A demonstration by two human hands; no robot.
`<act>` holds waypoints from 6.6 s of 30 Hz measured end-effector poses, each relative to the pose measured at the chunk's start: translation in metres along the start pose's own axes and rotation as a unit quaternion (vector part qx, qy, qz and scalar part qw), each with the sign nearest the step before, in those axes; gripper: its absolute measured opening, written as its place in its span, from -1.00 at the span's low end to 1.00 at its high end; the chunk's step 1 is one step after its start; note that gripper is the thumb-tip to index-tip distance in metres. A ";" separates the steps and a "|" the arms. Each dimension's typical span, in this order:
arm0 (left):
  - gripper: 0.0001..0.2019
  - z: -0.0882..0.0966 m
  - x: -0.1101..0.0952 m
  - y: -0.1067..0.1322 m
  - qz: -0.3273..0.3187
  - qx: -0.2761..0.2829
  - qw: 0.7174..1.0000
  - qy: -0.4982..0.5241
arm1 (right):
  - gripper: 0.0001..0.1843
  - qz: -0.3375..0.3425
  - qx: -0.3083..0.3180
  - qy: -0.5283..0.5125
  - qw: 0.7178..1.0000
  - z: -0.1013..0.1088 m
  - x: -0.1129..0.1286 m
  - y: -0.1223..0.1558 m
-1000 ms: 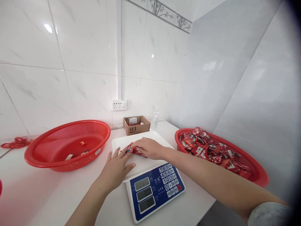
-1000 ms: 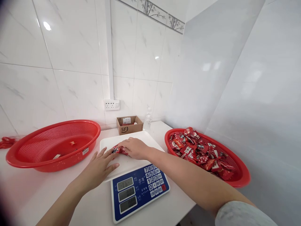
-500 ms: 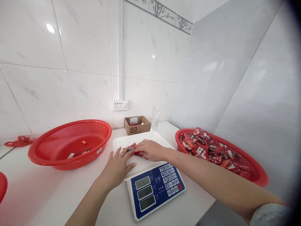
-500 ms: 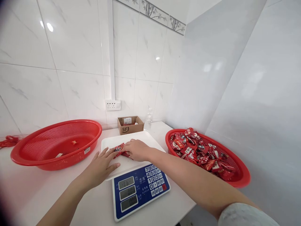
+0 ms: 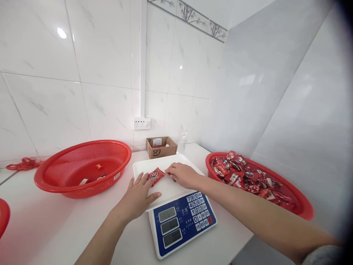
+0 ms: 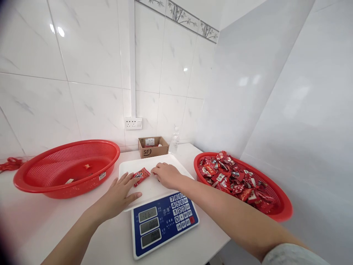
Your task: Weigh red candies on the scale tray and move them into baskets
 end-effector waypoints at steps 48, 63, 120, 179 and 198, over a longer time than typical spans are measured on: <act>-0.49 0.000 -0.022 0.005 -0.057 -0.011 0.998 0.018 | -0.51 -0.050 -0.040 -0.224 0.973 -0.010 -0.005 -0.004; -0.48 -0.008 -0.015 -0.001 -0.048 -0.011 0.999 -0.020 | -0.48 -0.312 -0.079 -0.066 0.945 0.021 -0.131 0.083; -0.46 -0.001 -0.022 0.004 -0.053 0.010 0.998 -0.024 | -0.50 -0.090 -0.131 -0.108 0.981 0.004 -0.056 0.020; -0.52 0.003 -0.032 0.009 -0.047 -0.010 0.999 0.023 | -0.60 -0.013 -0.369 -0.457 0.810 0.046 0.041 0.012; -0.57 0.042 0.025 0.046 0.086 -0.115 0.979 -0.147 | -0.53 -0.015 -0.067 -0.347 0.935 0.050 -0.004 0.031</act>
Point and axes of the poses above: each hand's wrist, its own y-axis away from the middle knuckle, its own z-axis out of the back of the hand, x = y × z, the point moved 1 cm from there along -y, towards the middle knuckle, and after that the axes turned 4 degrees about -z, right-handed, at the moved point
